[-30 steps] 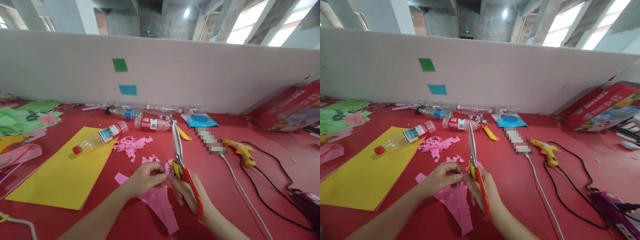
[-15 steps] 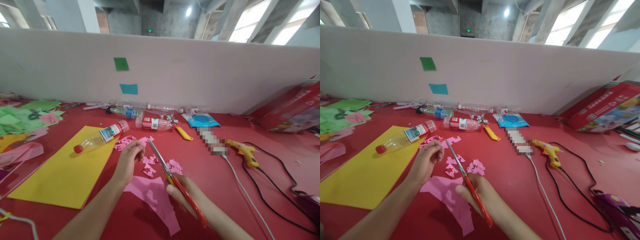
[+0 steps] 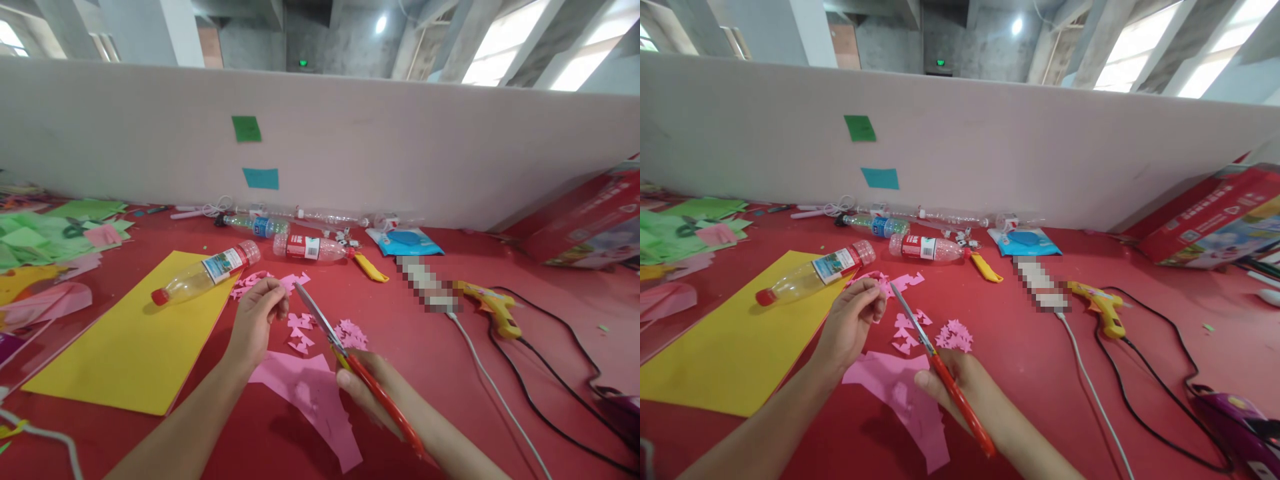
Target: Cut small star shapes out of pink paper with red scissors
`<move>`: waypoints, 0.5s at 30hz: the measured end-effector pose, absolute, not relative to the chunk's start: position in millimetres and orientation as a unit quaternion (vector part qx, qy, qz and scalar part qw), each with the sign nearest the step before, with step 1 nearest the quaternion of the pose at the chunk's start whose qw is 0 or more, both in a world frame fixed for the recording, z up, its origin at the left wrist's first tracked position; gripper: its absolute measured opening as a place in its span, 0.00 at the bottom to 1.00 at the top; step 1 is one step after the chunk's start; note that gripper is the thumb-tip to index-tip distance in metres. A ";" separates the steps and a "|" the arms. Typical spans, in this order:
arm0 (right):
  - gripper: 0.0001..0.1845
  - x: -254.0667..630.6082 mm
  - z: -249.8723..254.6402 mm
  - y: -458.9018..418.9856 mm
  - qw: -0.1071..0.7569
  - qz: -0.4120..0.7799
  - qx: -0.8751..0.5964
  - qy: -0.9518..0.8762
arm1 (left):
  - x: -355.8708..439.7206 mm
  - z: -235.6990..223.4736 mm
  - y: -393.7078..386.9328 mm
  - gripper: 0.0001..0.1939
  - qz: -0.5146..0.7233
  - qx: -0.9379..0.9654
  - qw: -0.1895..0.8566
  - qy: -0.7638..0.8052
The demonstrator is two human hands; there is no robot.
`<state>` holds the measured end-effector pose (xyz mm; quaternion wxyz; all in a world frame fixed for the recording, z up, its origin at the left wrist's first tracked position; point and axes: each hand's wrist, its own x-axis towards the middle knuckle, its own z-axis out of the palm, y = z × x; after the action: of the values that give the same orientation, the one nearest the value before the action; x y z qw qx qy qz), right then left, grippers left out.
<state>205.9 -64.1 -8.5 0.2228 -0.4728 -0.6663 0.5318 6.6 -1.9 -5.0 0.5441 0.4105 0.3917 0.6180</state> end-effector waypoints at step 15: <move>0.27 206.6 -14.5 -64.2 0.229 0.543 -0.446 -0.673 | 8.0 -7.9 -4.1 0.09 0.581 0.465 0.534 0.402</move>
<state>206.6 -64.2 -14.5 0.2289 -0.4462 -0.6734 0.5431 8.0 -4.1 -7.9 0.5337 0.4650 0.4019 0.5809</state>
